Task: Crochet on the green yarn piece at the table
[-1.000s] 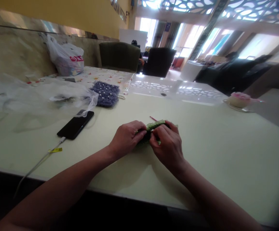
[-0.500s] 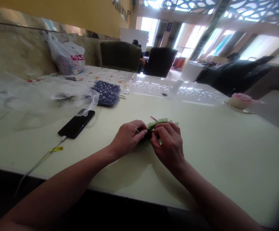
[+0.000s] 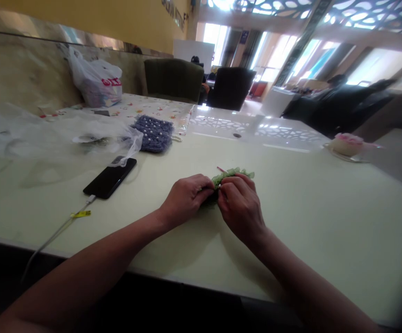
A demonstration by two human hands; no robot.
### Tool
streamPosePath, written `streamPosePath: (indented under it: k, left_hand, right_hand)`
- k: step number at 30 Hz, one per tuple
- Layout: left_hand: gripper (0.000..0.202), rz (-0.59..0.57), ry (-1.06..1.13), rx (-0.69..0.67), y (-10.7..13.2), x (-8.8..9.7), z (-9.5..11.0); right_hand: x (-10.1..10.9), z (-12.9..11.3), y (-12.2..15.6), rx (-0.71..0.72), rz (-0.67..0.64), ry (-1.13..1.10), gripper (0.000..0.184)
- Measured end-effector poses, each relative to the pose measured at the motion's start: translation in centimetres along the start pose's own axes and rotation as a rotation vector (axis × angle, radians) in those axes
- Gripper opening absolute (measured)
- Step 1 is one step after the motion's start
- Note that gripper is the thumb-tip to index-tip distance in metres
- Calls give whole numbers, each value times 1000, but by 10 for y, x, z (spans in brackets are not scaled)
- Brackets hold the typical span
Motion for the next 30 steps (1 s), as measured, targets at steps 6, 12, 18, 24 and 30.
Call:
streamPosePath:
  k: [6, 12, 18, 24, 30]
  left_hand:
    - [10, 26, 37, 7, 0, 4, -1]
    - [12, 11, 64, -60, 1, 3, 5]
    - [14, 21, -37, -111, 0, 9, 8]
    - [18, 93, -246, -330, 4, 13, 29]
    - [14, 74, -302, -232, 1, 14, 22]
  right_hand:
    - [1, -1, 1, 27, 24, 16, 12]
    - [3, 9, 1, 55, 0, -106, 11]
    - [14, 18, -2, 103, 12, -1, 19]
    - [14, 16, -5, 140, -43, 89, 25]
    - [12, 9, -2, 175, -21, 67, 24]
Point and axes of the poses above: each hand's wrist, its own y-axis away from the middle knuckle, its own x-axis out of the back of the hand, z = x × y, the point moved 9 cm from there along -y, towards the middle knuckle, and after that the axes turned 8 degrees about -z, right-handed, at the moved point
